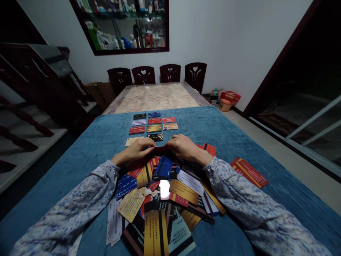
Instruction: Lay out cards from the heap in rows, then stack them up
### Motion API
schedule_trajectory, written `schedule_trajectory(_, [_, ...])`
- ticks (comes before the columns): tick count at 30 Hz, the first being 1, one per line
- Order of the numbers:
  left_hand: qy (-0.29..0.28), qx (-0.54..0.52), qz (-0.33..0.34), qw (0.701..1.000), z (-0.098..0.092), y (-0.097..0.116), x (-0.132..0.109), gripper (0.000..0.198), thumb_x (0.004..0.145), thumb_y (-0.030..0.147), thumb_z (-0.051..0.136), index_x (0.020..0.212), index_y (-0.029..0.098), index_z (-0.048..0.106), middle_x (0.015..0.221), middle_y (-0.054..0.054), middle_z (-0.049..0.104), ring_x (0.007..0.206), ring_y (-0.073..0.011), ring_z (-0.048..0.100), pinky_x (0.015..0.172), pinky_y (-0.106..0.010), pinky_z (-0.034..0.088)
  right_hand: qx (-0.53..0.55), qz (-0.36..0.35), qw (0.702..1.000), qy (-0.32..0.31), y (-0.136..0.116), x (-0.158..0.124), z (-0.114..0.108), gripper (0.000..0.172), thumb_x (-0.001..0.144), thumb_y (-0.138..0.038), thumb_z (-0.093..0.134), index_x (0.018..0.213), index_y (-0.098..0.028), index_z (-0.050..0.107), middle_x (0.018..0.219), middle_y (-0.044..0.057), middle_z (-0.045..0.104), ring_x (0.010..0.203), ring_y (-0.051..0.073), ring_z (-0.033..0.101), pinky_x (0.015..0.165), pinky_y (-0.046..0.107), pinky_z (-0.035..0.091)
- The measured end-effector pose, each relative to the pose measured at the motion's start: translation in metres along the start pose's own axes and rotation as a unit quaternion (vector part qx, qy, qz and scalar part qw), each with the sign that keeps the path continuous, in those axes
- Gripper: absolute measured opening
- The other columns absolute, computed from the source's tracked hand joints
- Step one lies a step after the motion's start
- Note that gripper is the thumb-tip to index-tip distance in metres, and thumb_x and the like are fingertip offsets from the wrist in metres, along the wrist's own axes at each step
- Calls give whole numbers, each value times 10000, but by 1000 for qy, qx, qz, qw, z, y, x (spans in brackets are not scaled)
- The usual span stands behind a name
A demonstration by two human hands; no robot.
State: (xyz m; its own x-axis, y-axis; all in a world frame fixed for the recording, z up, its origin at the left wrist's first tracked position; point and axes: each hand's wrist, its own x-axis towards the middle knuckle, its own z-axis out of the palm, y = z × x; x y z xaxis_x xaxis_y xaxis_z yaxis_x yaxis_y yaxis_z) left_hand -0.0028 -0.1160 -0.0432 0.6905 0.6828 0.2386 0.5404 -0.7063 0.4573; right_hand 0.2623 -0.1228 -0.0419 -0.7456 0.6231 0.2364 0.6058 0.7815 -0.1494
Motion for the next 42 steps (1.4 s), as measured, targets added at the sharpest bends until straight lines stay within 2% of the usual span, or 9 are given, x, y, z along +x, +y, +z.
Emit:
schedule_trajectory(5, [28, 15, -7, 999, 1, -4, 0, 184, 897, 180, 560, 911, 165, 742, 909, -70, 757, 831, -187, 685, 800, -305, 524, -52, 35, 997, 39, -1, 0, 5, 286, 1000, -176, 473, 1189, -177, 687, 984, 120, 725, 894, 216, 588, 756, 319, 345])
schedule_trajectory(11, [65, 21, -12, 998, 8, -8, 0, 199, 884, 151, 572, 988, 170, 741, 983, -83, 764, 891, -210, 700, 840, -332, 538, -96, 34, 994, 48, -2, 1, 13, 241, 1010, -182, 449, 1129, -166, 658, 967, 120, 728, 874, 225, 570, 746, 332, 310])
schedule_trajectory(16, [77, 34, 8, 996, 16, -4, -1, 385, 819, 65, 541, 1171, 173, 653, 1117, -92, 738, 997, -224, 685, 903, -348, 540, -109, 57, 992, 23, -9, 2, 14, 239, 975, -146, 497, 1172, -152, 633, 1056, 131, 726, 913, 231, 590, 771, 339, 312])
schedule_trajectory(22, [70, 103, -11, 992, 24, 1, -1, 248, 898, 98, 475, 1089, 166, 618, 997, -113, 718, 924, -247, 672, 860, -378, 534, -139, 107, 984, -26, -21, 6, 10, 376, 930, -262, 660, 1280, -154, 576, 1177, 140, 686, 1052, 273, 608, 823, 347, 359])
schedule_trajectory(27, [72, 132, -11, 989, 31, 3, 0, 334, 899, 93, 471, 1216, 151, 559, 1163, -155, 699, 1071, -283, 659, 922, -414, 529, -139, 139, 980, -40, -25, 6, 10, 410, 954, -305, 643, 1332, -176, 552, 1176, 139, 663, 1077, 280, 616, 830, 344, 380])
schedule_trajectory(31, [62, 152, -29, 986, 34, 6, 0, 386, 876, 91, 484, 1254, 147, 537, 1207, -160, 672, 1131, -301, 630, 960, -442, 521, -128, 151, 980, -36, -23, 5, 13, 429, 979, -332, 598, 1377, -190, 532, 1151, 137, 650, 1029, 272, 625, 822, 344, 382])
schedule_trajectory(35, [61, 159, -36, 985, 34, 9, -1, 367, 858, 77, 479, 1209, 163, 548, 1157, -145, 658, 1087, -288, 616, 939, -436, 523, -104, 157, 982, -26, -20, 7, 17, 406, 971, -290, 593, 1358, -177, 542, 1127, 137, 624, 984, 250, 604, 798, 328, 382])
schedule_trajectory(42, [86, 142, -18, 986, 35, 9, -1, 337, 856, 46, 438, 1151, 167, 546, 1095, -126, 619, 1060, -270, 587, 967, -425, 522, -74, 126, 989, 37, -12, 6, 28, 390, 896, -185, 623, 1278, -146, 558, 1078, 121, 571, 929, 230, 525, 782, 319, 397])
